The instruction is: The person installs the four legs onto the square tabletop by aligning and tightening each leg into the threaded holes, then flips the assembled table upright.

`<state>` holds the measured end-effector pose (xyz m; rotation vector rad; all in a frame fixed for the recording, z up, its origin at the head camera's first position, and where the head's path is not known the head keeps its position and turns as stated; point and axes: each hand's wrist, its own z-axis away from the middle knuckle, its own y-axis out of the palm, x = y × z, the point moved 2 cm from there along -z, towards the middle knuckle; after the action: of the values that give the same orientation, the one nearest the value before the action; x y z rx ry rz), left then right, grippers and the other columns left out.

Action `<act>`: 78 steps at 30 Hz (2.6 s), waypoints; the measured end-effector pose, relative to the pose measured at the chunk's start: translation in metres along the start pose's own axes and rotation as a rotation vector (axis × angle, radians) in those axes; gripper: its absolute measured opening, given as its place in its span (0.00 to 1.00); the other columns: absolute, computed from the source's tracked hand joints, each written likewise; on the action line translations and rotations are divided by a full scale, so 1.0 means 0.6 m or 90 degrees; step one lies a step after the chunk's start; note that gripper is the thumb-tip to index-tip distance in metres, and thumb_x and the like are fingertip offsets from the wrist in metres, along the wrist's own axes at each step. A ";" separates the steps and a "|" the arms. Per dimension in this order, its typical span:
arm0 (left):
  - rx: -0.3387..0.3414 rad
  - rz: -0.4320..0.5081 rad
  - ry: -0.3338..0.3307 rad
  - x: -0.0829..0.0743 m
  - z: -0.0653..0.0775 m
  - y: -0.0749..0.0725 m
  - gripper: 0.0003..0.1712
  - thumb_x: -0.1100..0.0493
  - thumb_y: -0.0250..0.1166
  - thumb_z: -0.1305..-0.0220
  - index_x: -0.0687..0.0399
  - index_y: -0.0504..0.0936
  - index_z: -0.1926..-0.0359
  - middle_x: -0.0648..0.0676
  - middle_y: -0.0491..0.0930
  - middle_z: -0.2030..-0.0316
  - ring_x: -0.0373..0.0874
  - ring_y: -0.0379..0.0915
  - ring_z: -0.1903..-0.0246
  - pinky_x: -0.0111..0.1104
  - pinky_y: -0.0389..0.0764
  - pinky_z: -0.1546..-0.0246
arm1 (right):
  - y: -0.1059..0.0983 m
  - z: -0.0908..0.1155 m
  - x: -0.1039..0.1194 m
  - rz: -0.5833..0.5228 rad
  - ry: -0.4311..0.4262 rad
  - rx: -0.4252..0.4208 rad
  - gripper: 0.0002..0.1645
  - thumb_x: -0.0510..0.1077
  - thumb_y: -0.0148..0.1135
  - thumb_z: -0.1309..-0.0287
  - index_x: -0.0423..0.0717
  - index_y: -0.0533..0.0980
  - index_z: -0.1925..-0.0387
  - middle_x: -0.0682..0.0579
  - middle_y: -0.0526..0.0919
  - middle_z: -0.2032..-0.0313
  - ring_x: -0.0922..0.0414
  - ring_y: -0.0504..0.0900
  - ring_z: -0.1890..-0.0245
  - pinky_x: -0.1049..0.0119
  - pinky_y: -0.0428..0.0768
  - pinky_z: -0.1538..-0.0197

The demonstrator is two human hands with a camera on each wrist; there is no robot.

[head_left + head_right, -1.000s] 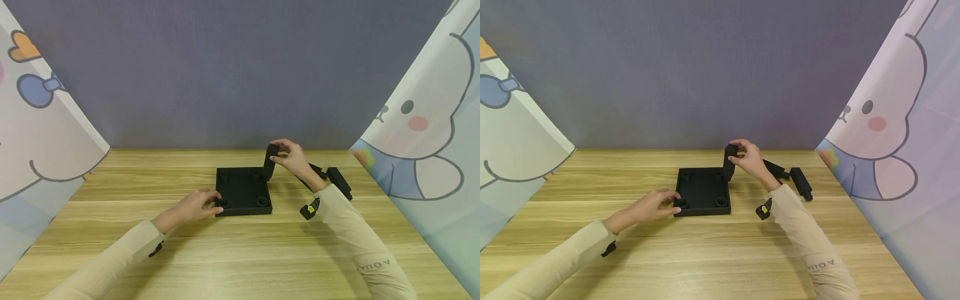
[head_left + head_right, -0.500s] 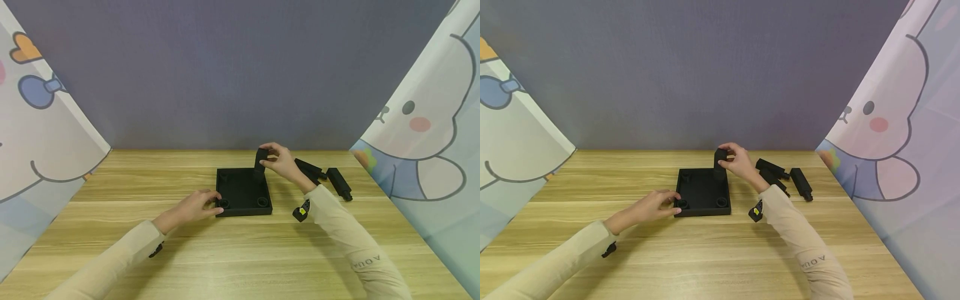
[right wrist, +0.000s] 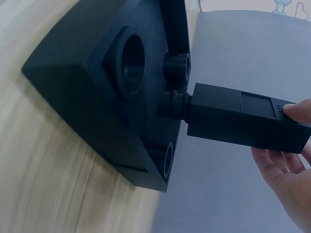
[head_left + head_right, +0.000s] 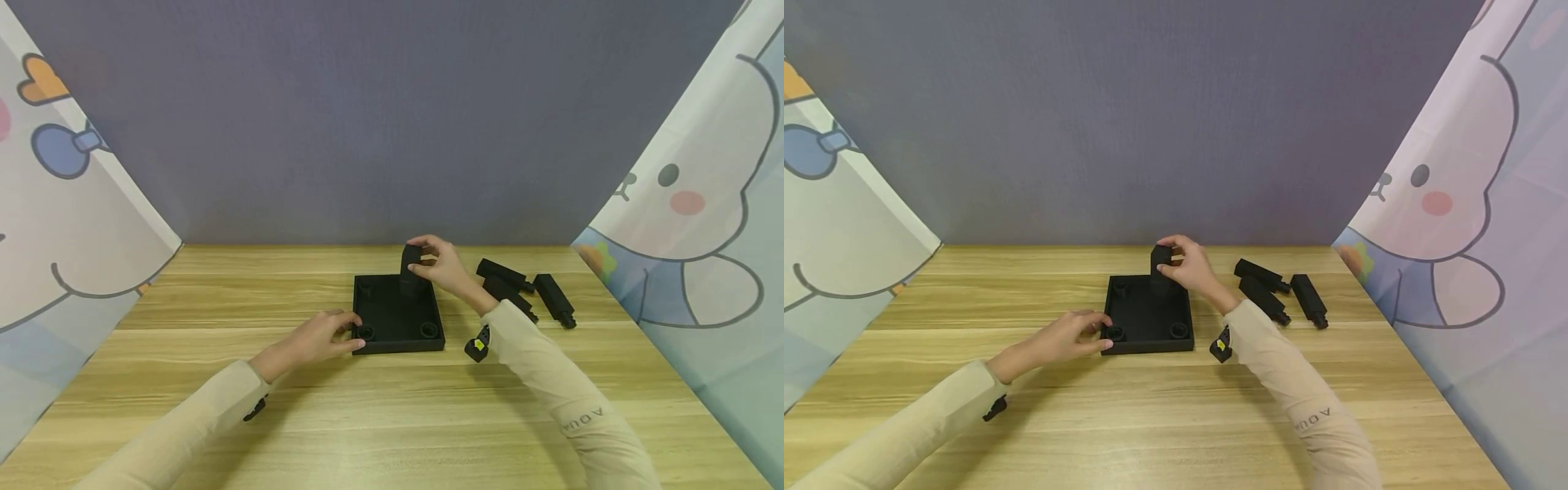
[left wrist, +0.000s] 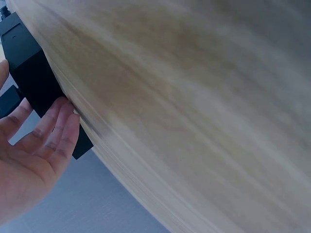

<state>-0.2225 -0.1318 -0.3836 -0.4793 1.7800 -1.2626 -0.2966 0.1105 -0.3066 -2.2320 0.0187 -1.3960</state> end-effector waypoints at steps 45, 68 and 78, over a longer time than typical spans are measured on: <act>-0.008 0.004 0.024 0.005 -0.001 0.002 0.23 0.43 0.59 0.40 0.53 0.76 0.50 0.57 0.78 0.54 0.46 0.78 0.59 0.34 0.80 0.62 | 0.074 -0.101 -0.002 0.000 -0.042 0.020 0.24 0.33 0.64 0.50 0.41 0.73 0.49 0.42 0.75 0.51 0.47 0.79 0.55 0.61 0.80 0.55; -0.016 0.011 0.028 0.007 -0.003 0.004 0.23 0.44 0.60 0.40 0.53 0.76 0.51 0.56 0.79 0.54 0.46 0.78 0.60 0.35 0.80 0.62 | 0.097 -0.087 0.015 -0.016 -0.028 0.063 0.25 0.28 0.62 0.50 0.31 0.70 0.48 0.35 0.73 0.49 0.41 0.77 0.52 0.59 0.81 0.56; -0.011 0.016 0.034 0.008 -0.003 0.004 0.23 0.43 0.59 0.40 0.54 0.76 0.51 0.57 0.78 0.54 0.47 0.78 0.59 0.35 0.80 0.62 | 0.104 -0.101 -0.030 0.009 -0.030 0.034 0.24 0.33 0.65 0.51 0.40 0.72 0.49 0.43 0.75 0.51 0.48 0.80 0.55 0.63 0.81 0.58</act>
<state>-0.2263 -0.1335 -0.3876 -0.4351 1.8365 -1.2540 -0.3411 0.0364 -0.3269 -2.2160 -0.0188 -1.3204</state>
